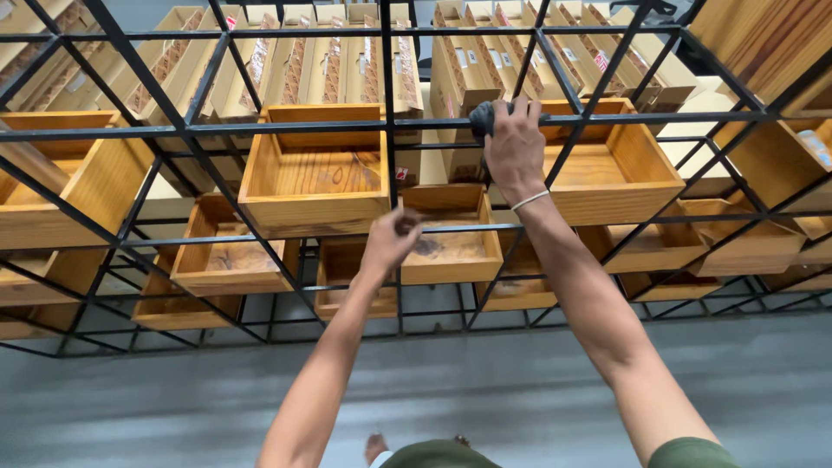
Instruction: The person removes wooden drawers from a metal shelving unit, wipes them with a dark cloth on the floor, and places them back on the shelves. The person also wipes the metal frame of the shelving unit with the cloth.
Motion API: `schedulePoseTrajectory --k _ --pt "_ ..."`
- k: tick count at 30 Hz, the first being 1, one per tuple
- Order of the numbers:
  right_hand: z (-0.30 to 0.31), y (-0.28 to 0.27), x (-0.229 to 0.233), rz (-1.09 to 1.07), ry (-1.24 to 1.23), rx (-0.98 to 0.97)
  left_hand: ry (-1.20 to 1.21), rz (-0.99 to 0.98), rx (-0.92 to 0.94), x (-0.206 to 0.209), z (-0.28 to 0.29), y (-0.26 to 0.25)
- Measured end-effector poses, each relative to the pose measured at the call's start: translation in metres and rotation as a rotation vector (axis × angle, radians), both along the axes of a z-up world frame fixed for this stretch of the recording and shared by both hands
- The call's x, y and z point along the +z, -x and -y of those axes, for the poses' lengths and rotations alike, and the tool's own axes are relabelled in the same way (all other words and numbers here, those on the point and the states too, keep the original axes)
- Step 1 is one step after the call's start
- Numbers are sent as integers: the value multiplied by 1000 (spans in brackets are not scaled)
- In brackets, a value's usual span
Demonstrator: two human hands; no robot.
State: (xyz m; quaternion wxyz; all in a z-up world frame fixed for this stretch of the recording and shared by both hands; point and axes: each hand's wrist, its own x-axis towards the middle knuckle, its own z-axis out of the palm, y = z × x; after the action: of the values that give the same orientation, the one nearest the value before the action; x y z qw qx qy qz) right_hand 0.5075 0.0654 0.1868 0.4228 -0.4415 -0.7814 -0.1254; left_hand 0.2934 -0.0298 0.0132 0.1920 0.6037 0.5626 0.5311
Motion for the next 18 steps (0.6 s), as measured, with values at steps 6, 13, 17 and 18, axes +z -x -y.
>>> schedulePoseTrajectory --k 6,13,17,18 --pt "22 -30 -18 -271 -119 226 -20 813 -293 87 -40 -47" --pt "128 -35 -45 -236 -50 380 161 1318 -640 103 -18 -65" --pt "151 -22 -86 -153 138 478 72 1150 -417 53 -20 -63" --pt "153 -21 -98 -145 191 530 74 1206 -434 39 -19 -60"
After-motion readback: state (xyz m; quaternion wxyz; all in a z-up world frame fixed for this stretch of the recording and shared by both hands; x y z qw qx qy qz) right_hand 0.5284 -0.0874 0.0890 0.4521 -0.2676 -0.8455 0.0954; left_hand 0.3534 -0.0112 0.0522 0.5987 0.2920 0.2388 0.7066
